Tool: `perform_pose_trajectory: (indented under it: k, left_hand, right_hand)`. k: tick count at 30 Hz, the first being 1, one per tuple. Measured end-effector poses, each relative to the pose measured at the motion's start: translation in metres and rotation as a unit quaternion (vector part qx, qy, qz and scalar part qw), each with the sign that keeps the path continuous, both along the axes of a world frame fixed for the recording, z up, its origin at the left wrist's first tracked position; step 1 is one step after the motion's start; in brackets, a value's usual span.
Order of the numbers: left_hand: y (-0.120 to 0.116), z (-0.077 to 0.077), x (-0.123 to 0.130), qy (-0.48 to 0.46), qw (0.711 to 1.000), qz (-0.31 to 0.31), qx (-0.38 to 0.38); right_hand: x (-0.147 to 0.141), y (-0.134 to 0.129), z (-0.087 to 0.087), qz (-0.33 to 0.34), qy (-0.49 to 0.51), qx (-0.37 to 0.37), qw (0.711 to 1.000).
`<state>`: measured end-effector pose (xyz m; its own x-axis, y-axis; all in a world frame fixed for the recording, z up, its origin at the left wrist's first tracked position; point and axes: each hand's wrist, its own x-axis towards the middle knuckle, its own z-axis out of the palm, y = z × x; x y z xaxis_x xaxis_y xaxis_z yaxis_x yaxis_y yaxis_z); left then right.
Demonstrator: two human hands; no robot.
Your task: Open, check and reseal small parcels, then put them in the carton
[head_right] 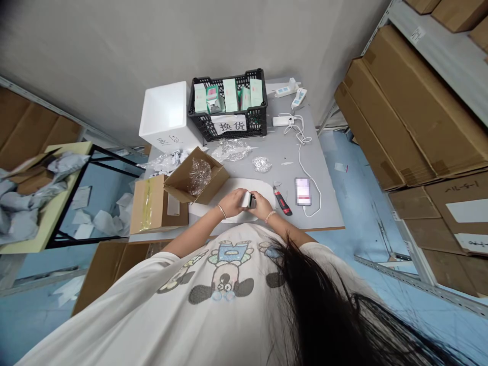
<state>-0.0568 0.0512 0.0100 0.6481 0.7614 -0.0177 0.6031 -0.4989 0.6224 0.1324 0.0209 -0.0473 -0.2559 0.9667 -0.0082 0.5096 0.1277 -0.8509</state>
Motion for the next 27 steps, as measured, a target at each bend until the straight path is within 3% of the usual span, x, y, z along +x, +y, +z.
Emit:
perform_pose_trajectory:
  k: [3, 5, 7, 9, 11, 12, 14, 17, 19, 24, 27]
  left_hand:
    - [-0.006, -0.005, -0.01, -0.118, 0.99, 0.06, -0.049]
    - [-0.012, -0.014, -0.016, -0.216, 0.959, 0.144, -0.11]
    - [-0.018, -0.027, -0.019, -0.303, 0.891, 0.271, -0.201]
    - [-0.024, -0.04, -0.02, -0.349, 0.793, 0.394, -0.306]
    - [-0.031, -0.05, -0.019, -0.354, 0.71, 0.463, -0.395]
    - [-0.033, -0.053, -0.017, -0.35, 0.686, 0.476, -0.424]
    - [-0.036, -0.056, -0.012, -0.342, 0.67, 0.487, -0.443]
    - [-0.034, -0.054, -0.002, -0.326, 0.682, 0.509, -0.412]
    - [-0.03, -0.05, 0.004, -0.311, 0.707, 0.516, -0.37]
    - [-0.027, -0.04, 0.013, -0.215, 0.837, 0.457, -0.209]
    - [-0.029, -0.036, 0.018, -0.147, 0.89, 0.409, -0.14]
  right_hand:
    - [0.001, -0.002, -0.003, -0.007, 0.009, -0.012, 1.0]
    - [0.002, -0.004, -0.005, -0.014, 0.0, -0.015, 1.0]
    - [0.003, -0.006, -0.005, -0.026, -0.024, -0.01, 0.999]
    - [0.003, -0.007, -0.002, -0.039, -0.064, -0.002, 0.997]
    - [0.003, -0.009, 0.005, -0.041, -0.114, 0.004, 0.993]
    - [0.002, -0.009, 0.01, -0.036, -0.142, 0.005, 0.989]
    - [0.0, -0.008, 0.022, -0.019, -0.195, -0.003, 0.981]
    - [-0.005, -0.004, 0.043, 0.0, -0.269, -0.026, 0.963]
    - [-0.01, 0.0, 0.054, 0.004, -0.307, -0.026, 0.951]
    - [-0.018, 0.006, 0.067, 0.013, -0.348, -0.028, 0.937]
    - [-0.016, 0.009, 0.061, -0.009, -0.326, -0.042, 0.944]
